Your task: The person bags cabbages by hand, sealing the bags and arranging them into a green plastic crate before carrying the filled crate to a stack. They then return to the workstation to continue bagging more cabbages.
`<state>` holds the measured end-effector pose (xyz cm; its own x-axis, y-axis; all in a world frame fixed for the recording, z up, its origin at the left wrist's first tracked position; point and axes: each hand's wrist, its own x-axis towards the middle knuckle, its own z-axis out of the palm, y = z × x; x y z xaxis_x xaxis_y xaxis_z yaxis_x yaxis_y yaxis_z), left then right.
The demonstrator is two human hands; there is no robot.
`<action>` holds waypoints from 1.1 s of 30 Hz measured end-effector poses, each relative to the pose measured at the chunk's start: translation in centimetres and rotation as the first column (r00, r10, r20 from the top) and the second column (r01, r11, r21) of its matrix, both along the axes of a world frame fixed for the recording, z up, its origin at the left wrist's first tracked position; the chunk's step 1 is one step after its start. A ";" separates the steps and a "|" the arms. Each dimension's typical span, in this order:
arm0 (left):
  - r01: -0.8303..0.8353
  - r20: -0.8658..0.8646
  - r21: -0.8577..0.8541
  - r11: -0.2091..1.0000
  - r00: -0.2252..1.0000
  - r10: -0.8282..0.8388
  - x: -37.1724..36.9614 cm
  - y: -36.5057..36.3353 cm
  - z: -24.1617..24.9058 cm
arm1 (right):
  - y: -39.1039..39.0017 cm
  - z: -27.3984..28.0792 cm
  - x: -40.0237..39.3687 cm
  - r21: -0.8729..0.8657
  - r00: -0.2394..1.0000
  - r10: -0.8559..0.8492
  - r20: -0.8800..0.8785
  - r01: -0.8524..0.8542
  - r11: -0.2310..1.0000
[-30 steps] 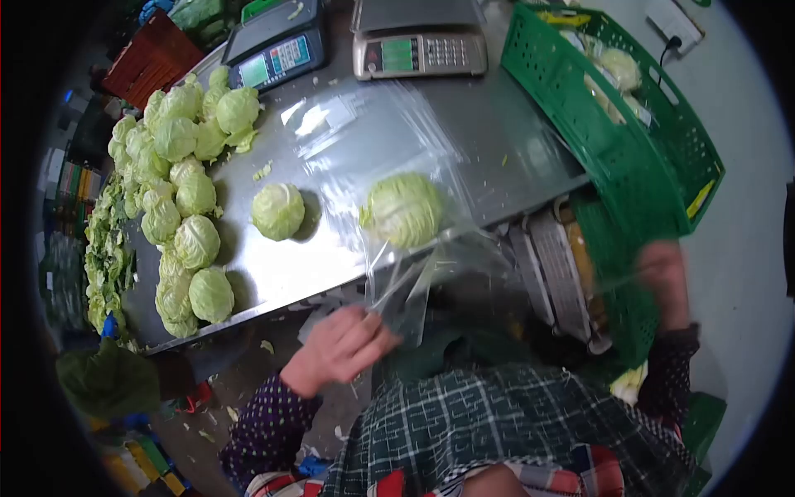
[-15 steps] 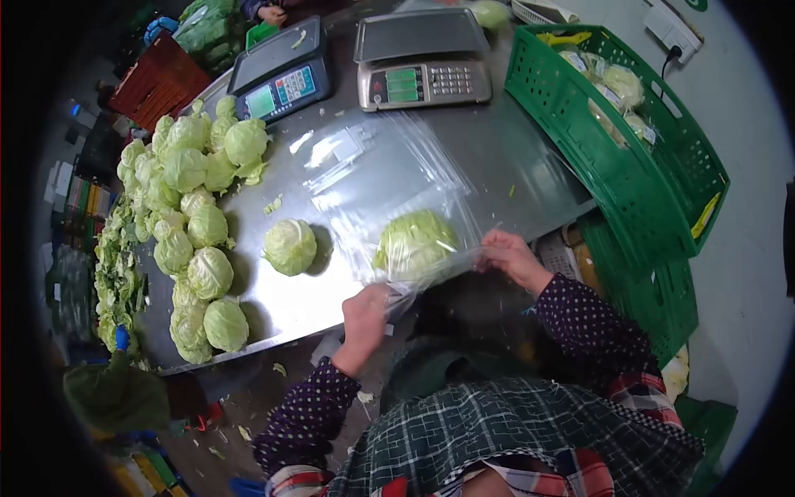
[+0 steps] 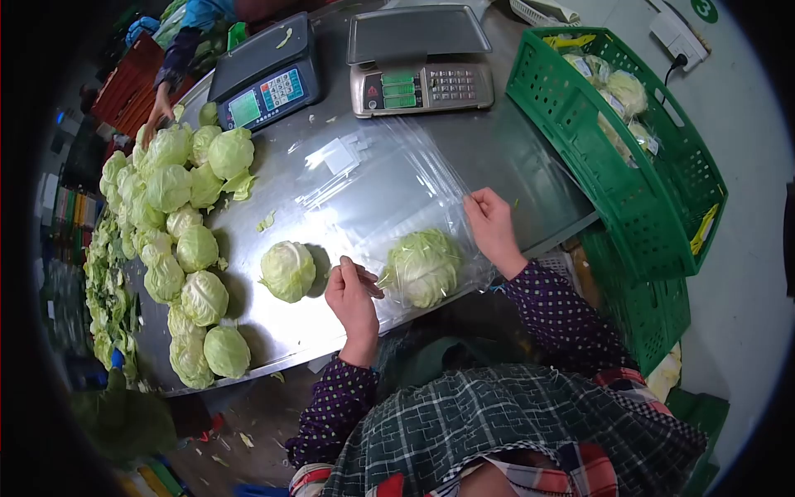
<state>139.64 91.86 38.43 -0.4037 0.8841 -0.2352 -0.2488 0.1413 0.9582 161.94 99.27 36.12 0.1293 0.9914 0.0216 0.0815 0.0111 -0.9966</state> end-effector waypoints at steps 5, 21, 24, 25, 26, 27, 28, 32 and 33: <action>-0.067 -0.091 -0.080 0.995 0.994 0.059 -1.4 -0.3 -2.0 | 1.6 -2.6 0.1 -0.017 0.985 -0.122 0.125 0.125 0.992; 0.390 -0.943 -0.277 0.878 0.066 -0.327 -0.4 -2.6 -5.2 | 0.1 -8.6 1.7 0.223 0.791 0.256 0.555 -0.438 0.871; 0.430 -0.716 -0.291 0.855 0.495 -0.492 1.3 -3.4 -4.2 | 0.7 -6.0 0.8 -0.113 0.866 0.447 0.226 -0.432 0.895; 0.435 -0.680 -0.257 0.863 0.554 -0.481 1.2 -3.3 -3.4 | 1.4 -5.7 0.8 -0.245 0.848 0.502 0.169 -0.457 0.855; 0.436 -0.688 -0.254 0.863 0.546 -0.478 0.7 -3.3 -2.8 | 1.9 -5.3 0.8 -0.373 0.830 0.549 0.104 -0.479 0.795; 0.555 -0.457 -0.321 0.767 0.619 -0.639 0.1 -3.2 -2.4 | 2.4 -3.3 0.9 -0.364 0.838 0.536 0.101 -0.470 0.804; 0.696 -0.176 -0.354 0.625 0.607 -0.775 -0.2 -3.1 -2.0 | 2.4 -1.1 1.6 -0.236 0.827 0.562 -0.001 -0.547 0.803; 0.633 0.408 -0.062 0.772 0.722 -0.559 2.5 0.2 -0.5 | 1.0 4.5 5.2 0.210 0.809 0.471 0.351 -0.558 0.803; 0.639 0.394 -0.013 0.769 0.710 -0.583 3.5 1.9 -0.2 | 0.6 7.1 6.4 0.035 0.844 0.509 0.167 -0.521 0.853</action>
<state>143.11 93.77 38.25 0.3473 0.8541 -0.3871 -0.3698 0.5041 0.7805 168.35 99.92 43.23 -0.4105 0.9085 0.0777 0.1868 0.1672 -0.9681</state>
